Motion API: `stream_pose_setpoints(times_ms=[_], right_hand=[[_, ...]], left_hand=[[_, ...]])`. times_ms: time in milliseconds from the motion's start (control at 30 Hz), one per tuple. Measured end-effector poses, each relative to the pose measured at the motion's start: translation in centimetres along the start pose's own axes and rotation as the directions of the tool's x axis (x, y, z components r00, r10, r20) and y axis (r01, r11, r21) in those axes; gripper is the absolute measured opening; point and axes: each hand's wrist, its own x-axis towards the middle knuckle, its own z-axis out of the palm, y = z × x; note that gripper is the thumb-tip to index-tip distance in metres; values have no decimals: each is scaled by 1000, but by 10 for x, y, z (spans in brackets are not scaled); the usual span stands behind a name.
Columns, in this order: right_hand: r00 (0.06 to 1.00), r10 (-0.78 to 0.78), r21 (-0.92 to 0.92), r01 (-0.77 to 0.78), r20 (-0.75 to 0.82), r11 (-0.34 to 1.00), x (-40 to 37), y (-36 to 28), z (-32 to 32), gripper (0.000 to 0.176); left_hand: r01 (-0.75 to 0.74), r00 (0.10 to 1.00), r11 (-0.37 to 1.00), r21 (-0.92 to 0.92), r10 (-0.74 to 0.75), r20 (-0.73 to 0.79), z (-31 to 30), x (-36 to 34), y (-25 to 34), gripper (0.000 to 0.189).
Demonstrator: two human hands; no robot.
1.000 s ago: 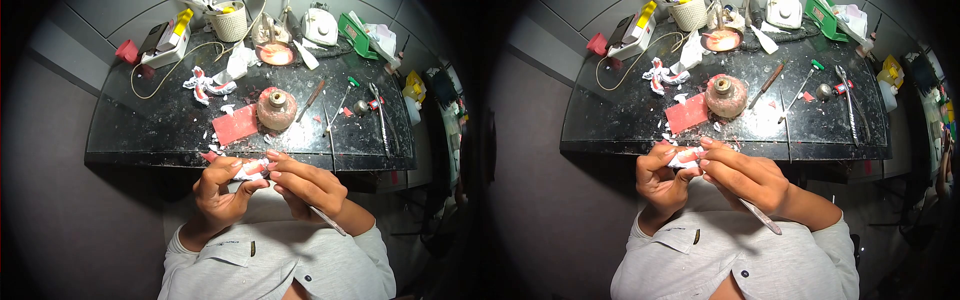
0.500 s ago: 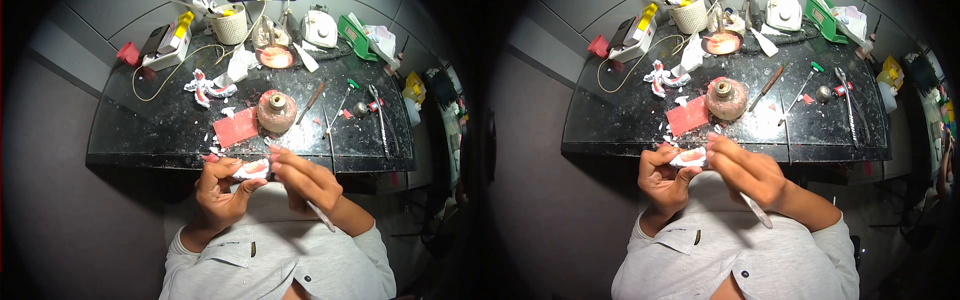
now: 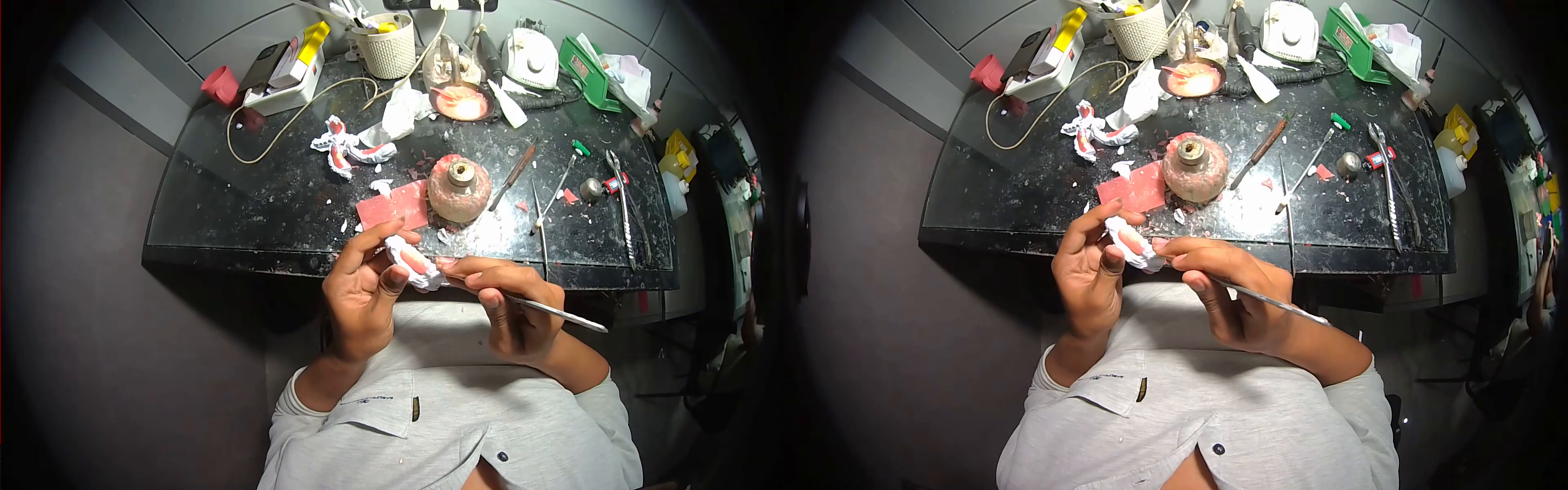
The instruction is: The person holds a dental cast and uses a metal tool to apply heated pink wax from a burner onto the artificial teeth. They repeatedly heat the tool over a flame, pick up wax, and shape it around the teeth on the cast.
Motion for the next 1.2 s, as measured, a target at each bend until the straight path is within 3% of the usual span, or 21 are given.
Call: stream_pose_setpoints(times_ms=[133,233,600,667,833,933,1000,1100,1200], right_hand=[[999,-34,-20,34,1,999,-2,3,4,15],[999,-43,-47,44,21,998,-1,1,4,15],[996,-59,-112,66,67,992,-2,-2,0,16],[993,-118,-70,119,28,990,3,-1,0,16],[995,-96,-80,95,0,992,4,-2,-6,15],[998,-66,-113,67,8,991,4,-1,-9,16],[993,-115,-119,118,35,986,5,6,-8,19],[994,-98,-88,102,45,991,6,7,-7,21],[998,-55,-79,58,39,995,6,7,-6,22]], left_hand=[[30,998,999,-35,-32,-50,5,0,-1,51],[129,989,982,-136,-137,-49,9,0,8,47],[223,959,962,-154,-189,210,7,1,21,64],[238,955,957,-163,-201,216,6,0,21,64],[252,942,953,-168,-203,266,4,1,20,64],[296,937,928,-224,-237,258,2,1,17,59],[355,915,850,-389,-232,329,-1,2,14,54],[336,937,876,-346,-276,214,6,0,15,52],[398,916,847,-353,-344,206,5,-2,17,53]])
